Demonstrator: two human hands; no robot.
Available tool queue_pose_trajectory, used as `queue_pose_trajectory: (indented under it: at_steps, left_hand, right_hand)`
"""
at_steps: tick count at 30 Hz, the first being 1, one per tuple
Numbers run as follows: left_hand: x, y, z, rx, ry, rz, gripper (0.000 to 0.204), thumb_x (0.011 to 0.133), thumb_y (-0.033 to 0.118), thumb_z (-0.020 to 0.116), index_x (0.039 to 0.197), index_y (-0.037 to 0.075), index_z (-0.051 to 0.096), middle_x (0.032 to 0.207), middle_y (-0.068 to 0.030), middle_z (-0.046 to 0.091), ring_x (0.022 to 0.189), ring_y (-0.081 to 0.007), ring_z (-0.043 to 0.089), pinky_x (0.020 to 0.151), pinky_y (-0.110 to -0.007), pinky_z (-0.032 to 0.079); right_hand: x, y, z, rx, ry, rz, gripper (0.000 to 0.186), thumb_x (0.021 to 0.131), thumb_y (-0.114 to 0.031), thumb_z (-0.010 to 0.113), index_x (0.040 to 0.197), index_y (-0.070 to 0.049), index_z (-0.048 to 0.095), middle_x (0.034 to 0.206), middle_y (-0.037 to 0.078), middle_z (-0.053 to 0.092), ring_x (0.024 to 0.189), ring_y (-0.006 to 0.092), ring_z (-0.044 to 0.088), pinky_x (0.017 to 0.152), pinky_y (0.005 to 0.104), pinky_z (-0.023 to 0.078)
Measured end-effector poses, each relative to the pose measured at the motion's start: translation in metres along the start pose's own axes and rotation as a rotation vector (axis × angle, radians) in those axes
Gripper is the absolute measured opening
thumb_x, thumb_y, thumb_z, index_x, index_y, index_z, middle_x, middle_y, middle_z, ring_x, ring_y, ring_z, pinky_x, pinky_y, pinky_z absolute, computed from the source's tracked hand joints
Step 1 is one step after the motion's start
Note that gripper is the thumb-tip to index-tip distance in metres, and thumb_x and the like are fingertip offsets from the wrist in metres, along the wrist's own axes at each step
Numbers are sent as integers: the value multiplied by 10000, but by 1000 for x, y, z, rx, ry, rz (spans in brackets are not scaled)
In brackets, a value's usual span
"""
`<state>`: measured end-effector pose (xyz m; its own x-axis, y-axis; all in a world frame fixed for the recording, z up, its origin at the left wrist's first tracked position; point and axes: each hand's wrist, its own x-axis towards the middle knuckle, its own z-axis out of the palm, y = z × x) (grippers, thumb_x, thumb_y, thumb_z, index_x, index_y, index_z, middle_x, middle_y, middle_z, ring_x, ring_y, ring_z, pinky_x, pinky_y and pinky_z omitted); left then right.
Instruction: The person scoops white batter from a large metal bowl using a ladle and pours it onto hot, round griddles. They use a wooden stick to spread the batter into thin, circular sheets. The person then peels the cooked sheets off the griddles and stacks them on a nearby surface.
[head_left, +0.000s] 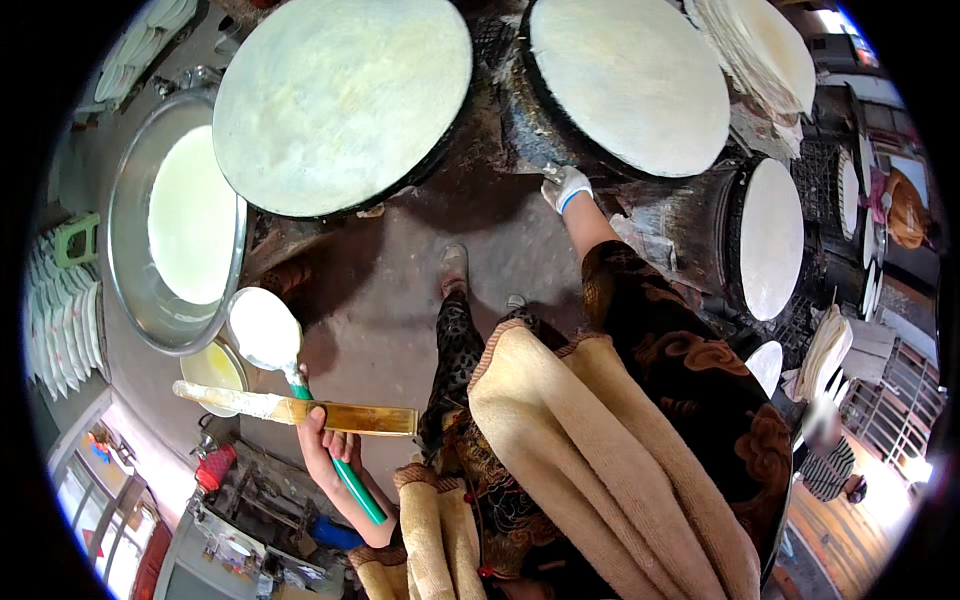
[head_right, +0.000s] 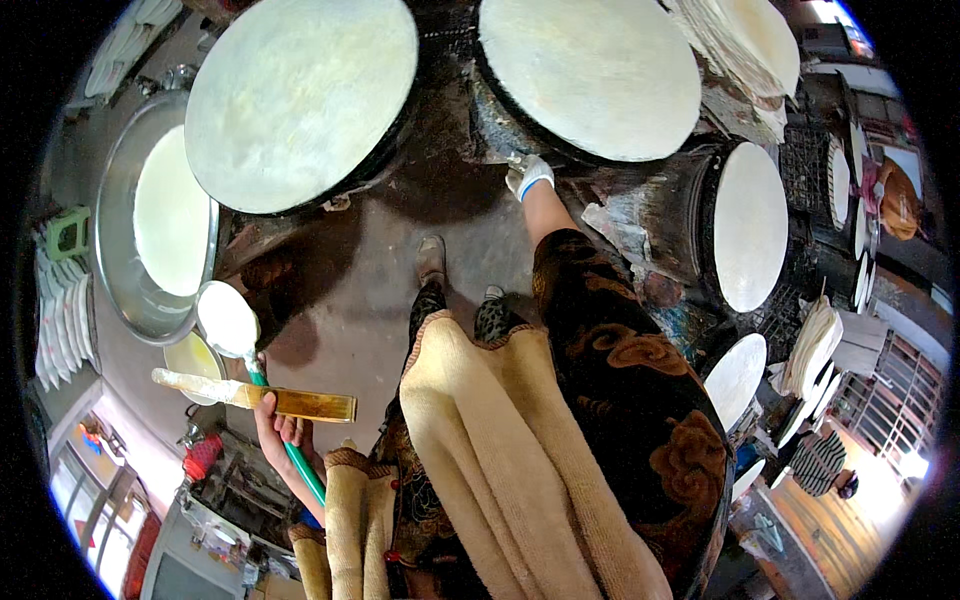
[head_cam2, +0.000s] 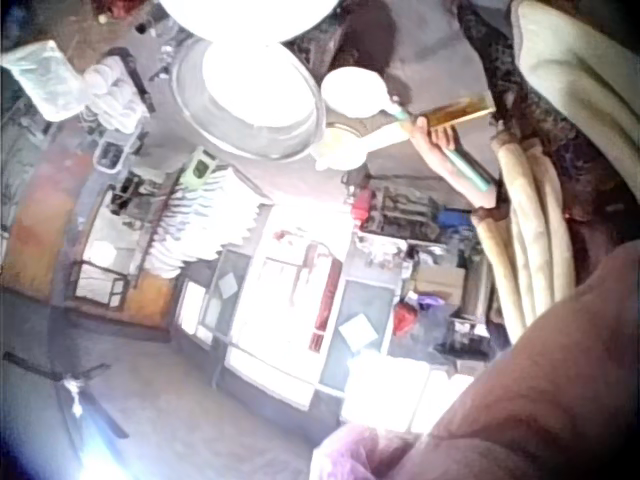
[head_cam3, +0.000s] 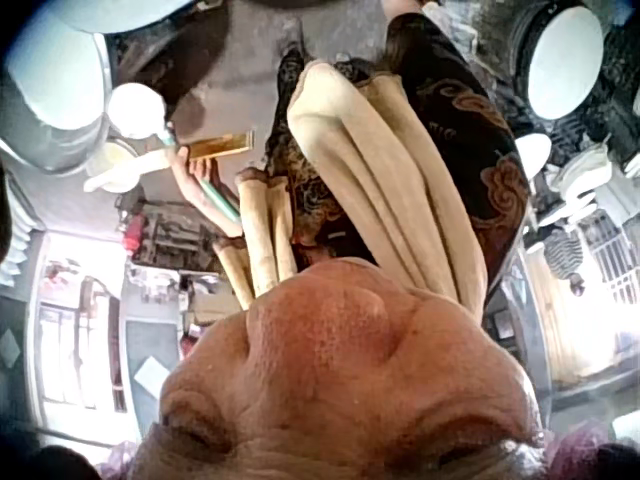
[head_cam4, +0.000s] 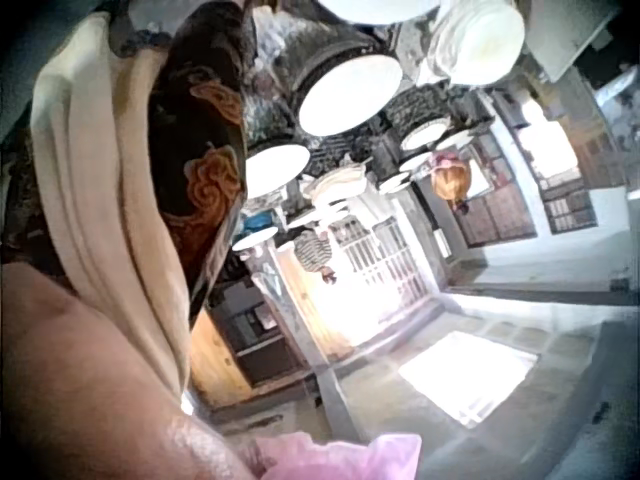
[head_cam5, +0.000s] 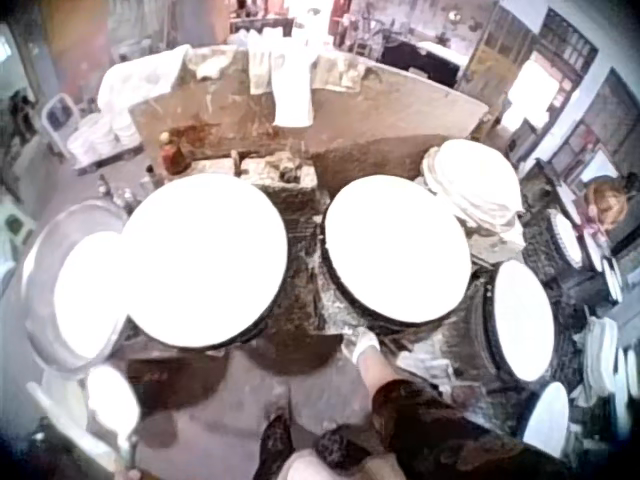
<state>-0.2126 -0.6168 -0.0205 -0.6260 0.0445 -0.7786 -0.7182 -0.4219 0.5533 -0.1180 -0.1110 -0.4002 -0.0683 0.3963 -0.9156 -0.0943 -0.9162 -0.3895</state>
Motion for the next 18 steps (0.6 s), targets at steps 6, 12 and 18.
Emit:
queue_pose_trajectory:
  at_steps: [6,12,18]
  left_hand:
    - [4,-3,-9,-33,41,-5,139,897,130,601,818,110,489,491,85,400,335,-20,391,285,-170,334]
    - [6,0,-7,-56,16,4,125,897,117,594,835,100,488,493,86,399,333,-20,389,282,-170,334]
    - [10,12,2,-32,-45,-25,136,886,106,599,821,99,479,496,80,403,334,-23,391,286,-170,340]
  right_hand:
    - [19,-10,8,151,220,43,160,941,-175,480,838,-97,575,735,56,597,575,201,550,476,347,466]
    - [24,-11,3,102,164,31,164,953,-161,483,866,-72,588,730,83,593,546,238,529,455,398,391]
    - [65,-10,-46,-34,109,11,209,965,-242,492,1040,-69,582,1016,142,580,759,294,568,656,452,496]
